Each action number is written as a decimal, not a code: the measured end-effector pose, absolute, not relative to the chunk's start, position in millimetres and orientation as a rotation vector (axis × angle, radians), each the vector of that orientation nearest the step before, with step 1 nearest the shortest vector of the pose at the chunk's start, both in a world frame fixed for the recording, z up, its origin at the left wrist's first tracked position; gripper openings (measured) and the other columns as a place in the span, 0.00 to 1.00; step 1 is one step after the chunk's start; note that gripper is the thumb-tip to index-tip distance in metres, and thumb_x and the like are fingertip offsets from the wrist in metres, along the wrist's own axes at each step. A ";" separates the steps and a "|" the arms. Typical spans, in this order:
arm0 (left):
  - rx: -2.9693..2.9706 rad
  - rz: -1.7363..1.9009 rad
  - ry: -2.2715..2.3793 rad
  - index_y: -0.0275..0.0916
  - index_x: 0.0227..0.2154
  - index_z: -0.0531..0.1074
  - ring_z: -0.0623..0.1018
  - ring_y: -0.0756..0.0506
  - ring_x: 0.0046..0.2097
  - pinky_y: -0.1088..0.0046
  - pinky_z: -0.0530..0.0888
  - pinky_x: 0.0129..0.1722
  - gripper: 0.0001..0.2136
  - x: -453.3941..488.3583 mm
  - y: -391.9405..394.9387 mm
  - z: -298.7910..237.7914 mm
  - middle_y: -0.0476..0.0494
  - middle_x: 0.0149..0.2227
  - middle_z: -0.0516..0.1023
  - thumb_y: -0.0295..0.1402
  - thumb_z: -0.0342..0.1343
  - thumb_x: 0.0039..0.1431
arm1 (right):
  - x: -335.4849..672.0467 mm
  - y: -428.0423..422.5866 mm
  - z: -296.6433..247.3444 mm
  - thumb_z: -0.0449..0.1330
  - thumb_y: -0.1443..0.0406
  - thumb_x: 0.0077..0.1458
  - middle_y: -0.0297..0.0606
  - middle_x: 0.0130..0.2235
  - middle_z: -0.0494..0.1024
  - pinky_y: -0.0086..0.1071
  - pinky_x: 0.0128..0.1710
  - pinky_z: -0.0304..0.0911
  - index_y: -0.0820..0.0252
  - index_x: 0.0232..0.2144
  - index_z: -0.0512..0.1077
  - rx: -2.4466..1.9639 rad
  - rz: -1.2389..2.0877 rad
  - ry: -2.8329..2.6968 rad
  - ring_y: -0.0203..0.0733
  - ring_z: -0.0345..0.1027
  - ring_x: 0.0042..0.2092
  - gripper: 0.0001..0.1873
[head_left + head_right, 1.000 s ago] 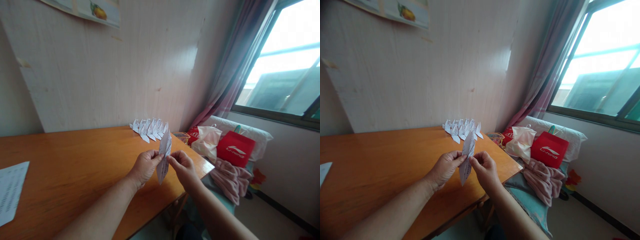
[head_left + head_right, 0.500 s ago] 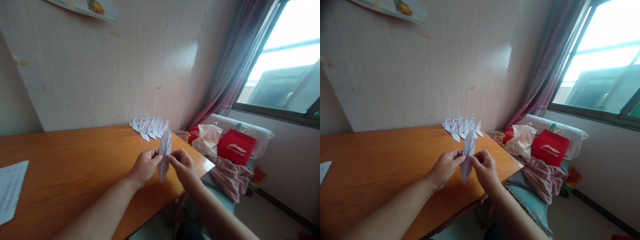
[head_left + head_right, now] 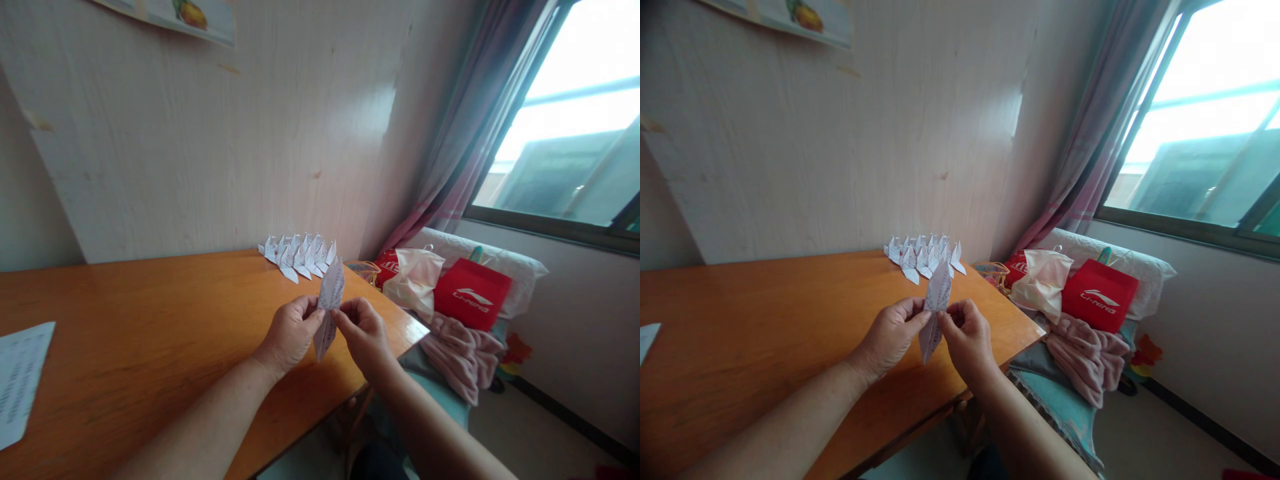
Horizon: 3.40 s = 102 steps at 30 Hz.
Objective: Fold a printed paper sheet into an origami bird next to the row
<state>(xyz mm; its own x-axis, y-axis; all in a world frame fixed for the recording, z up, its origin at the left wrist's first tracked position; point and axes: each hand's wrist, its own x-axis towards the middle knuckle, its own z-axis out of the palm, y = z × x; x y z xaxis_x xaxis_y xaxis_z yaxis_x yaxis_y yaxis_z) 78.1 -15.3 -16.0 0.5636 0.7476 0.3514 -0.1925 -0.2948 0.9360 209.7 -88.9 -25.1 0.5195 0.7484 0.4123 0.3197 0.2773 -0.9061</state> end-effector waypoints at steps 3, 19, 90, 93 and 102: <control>1.613 1.055 0.542 0.38 0.43 0.68 0.80 0.46 0.35 0.72 0.74 0.36 0.12 78.8 -15.9 -16.4 0.46 0.33 0.81 0.35 0.58 0.57 | 209.4 -87.7 -26.2 0.65 0.58 0.51 0.30 0.25 0.69 0.29 0.26 0.59 0.57 0.30 0.68 -1.352 0.326 -1.045 0.35 0.61 0.26 0.12; 1.661 1.123 0.577 0.40 0.35 0.64 0.78 0.47 0.31 0.74 0.74 0.32 0.09 78.5 -15.5 -15.9 0.48 0.29 0.78 0.33 0.59 0.55 | 207.4 -84.9 -30.3 0.66 0.57 0.50 0.31 0.27 0.71 0.30 0.27 0.60 0.58 0.31 0.69 -1.292 0.404 -0.999 0.36 0.63 0.28 0.13; 1.513 1.124 0.570 0.37 0.30 0.70 0.74 0.49 0.30 0.76 0.70 0.30 0.09 76.2 -11.2 -16.4 0.50 0.28 0.75 0.36 0.61 0.52 | 191.8 -91.6 -23.8 0.64 0.55 0.52 0.30 0.28 0.67 0.30 0.26 0.58 0.56 0.35 0.68 -1.213 0.349 -1.031 0.35 0.59 0.27 0.14; 1.518 1.108 0.574 0.37 0.30 0.70 0.75 0.49 0.30 0.75 0.71 0.30 0.08 75.9 -13.3 -14.7 0.49 0.28 0.76 0.36 0.61 0.52 | 193.6 -89.7 -24.3 0.66 0.56 0.50 0.30 0.30 0.67 0.30 0.25 0.58 0.55 0.38 0.67 -1.300 0.260 -1.049 0.35 0.59 0.27 0.16; 1.532 1.094 0.553 0.36 0.31 0.70 0.76 0.48 0.32 0.73 0.73 0.33 0.08 75.5 -12.8 -15.0 0.46 0.30 0.77 0.35 0.60 0.55 | 192.5 -93.2 -21.2 0.65 0.59 0.50 0.31 0.30 0.70 0.31 0.26 0.58 0.56 0.39 0.68 -1.462 0.135 -1.117 0.36 0.62 0.26 0.15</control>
<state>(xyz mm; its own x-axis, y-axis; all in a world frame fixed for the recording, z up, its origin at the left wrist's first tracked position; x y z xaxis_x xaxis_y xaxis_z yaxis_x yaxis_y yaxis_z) 75.5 -12.8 -15.0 0.4610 0.8196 0.3402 -0.2114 -0.2710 0.9391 192.5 -93.2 -21.2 0.5272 0.6802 0.5093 0.5396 0.1950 -0.8190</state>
